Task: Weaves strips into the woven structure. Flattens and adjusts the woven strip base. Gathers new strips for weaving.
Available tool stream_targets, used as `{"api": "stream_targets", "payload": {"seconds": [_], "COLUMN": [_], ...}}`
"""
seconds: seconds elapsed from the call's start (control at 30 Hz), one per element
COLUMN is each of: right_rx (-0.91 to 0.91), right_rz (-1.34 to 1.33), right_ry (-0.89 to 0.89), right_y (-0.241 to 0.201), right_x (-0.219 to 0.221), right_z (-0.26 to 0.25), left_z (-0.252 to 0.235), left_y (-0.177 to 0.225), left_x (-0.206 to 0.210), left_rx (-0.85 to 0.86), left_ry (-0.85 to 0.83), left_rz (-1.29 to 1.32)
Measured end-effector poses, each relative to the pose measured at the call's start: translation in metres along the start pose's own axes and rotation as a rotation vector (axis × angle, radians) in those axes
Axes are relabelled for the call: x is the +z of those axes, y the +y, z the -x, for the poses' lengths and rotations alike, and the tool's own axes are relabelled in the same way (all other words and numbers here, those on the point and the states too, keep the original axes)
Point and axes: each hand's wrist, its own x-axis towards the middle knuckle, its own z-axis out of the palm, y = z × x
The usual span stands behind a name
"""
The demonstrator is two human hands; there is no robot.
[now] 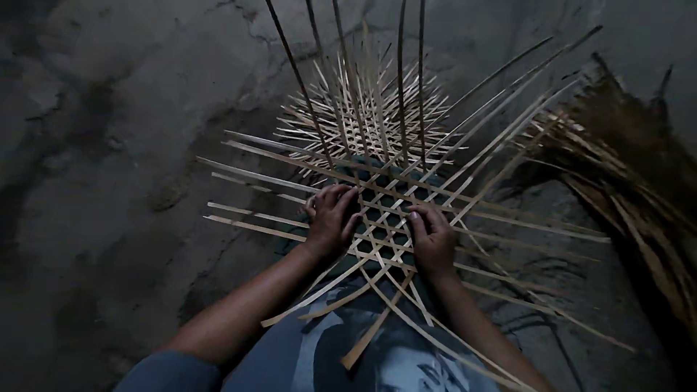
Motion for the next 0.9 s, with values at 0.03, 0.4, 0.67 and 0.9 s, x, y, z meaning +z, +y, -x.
{"api": "stream_targets", "payload": {"seconds": [0.03, 0.4, 0.67, 0.9], "right_rx": [0.002, -0.061, -0.048, 0.009], "right_rz": [0.009, 0.059, 0.084, -0.104], "right_ry": [-0.001, -0.026, -0.011, -0.008], "right_y": [0.0, -0.006, -0.005, -0.007], "right_x": [0.0, -0.003, -0.005, -0.01], "right_z": [0.0, -0.001, 0.001, 0.003], "left_z": [-0.001, -0.037, -0.039, -0.029], "left_y": [0.001, 0.023, 0.019, 0.034], "left_x": [-0.001, -0.022, -0.009, -0.008], "left_rx": [-0.007, 0.034, -0.026, 0.316], "left_ry": [-0.017, -0.131, -0.191, 0.143], "left_rz": [0.0, -0.31, -0.278, -0.257]}}
